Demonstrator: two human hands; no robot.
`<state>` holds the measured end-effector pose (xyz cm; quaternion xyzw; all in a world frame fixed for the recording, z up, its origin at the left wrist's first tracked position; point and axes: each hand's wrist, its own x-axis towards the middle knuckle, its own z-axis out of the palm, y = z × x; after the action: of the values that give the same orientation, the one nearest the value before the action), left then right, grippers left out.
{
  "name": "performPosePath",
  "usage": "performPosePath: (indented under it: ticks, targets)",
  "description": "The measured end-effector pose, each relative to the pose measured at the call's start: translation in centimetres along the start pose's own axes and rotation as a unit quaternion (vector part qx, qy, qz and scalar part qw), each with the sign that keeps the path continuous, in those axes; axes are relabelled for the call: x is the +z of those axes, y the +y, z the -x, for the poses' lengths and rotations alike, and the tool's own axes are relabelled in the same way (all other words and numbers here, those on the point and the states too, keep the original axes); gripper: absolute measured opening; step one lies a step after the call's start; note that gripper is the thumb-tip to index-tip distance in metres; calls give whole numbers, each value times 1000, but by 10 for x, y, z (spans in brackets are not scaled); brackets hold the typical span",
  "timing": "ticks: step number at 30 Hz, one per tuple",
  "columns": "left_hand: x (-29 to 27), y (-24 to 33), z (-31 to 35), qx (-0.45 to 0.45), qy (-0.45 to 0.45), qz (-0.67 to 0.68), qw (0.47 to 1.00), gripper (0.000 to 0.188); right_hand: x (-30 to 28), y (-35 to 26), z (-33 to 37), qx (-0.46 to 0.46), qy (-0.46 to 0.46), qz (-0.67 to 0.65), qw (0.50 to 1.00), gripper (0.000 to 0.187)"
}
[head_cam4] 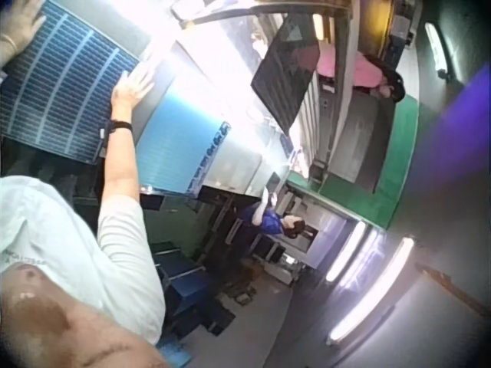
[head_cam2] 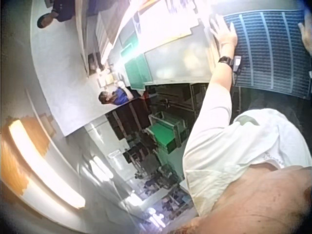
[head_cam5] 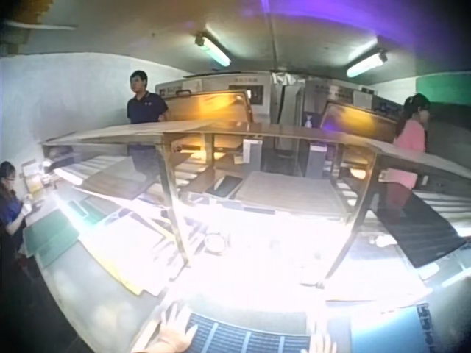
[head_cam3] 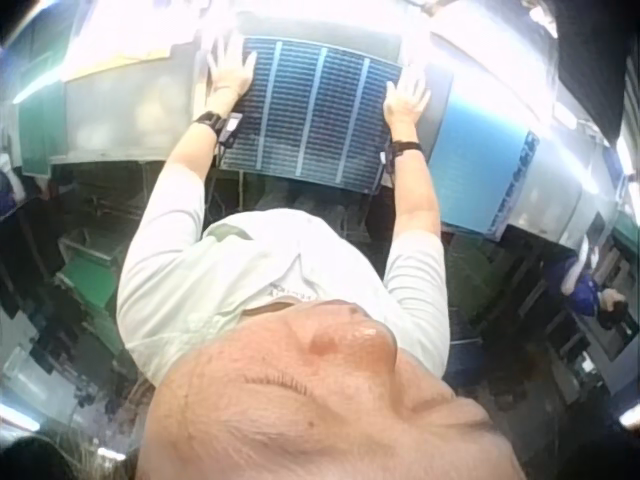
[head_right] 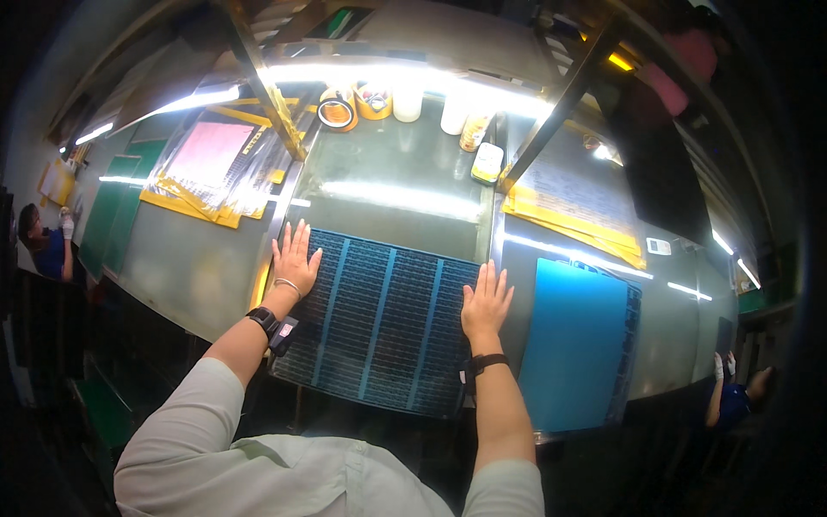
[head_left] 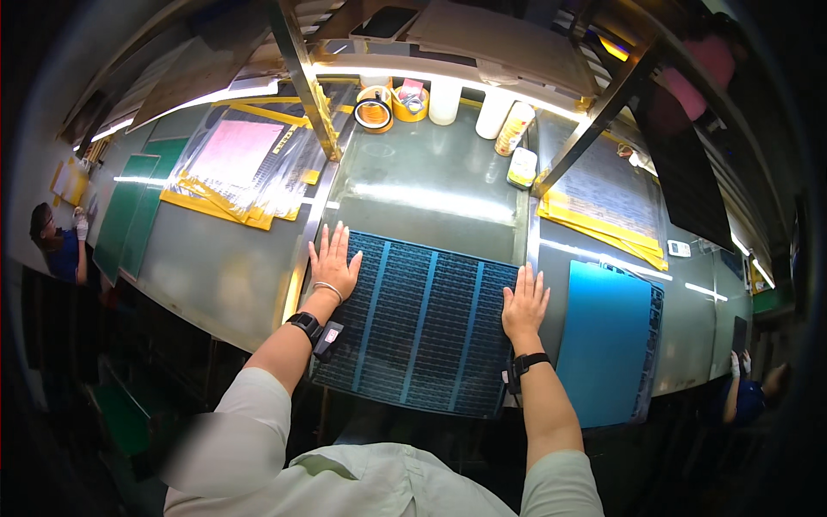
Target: The recorder inspects and sorts various printed materials and films on a lightbox and then places them onto storage racks.
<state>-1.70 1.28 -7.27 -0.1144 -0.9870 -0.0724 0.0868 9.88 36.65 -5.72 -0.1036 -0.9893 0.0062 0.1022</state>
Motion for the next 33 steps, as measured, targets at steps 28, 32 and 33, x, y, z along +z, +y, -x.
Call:
performPosePath:
  ticks: [28, 32, 33]
  targets:
    - [-33, -34, 258, -428, 2, 403, 809, 33, -34, 7, 242, 376, -275, -652, 598, 13]
    - [-30, -37, 260, -487, -32, 612, 622, 29, -29, 11, 256, 355, -271, -655, 610, 10]
    - [-33, -39, 264, -472, -50, 621, 624, 28, -31, 10, 258, 357, -272, -649, 615, 11]
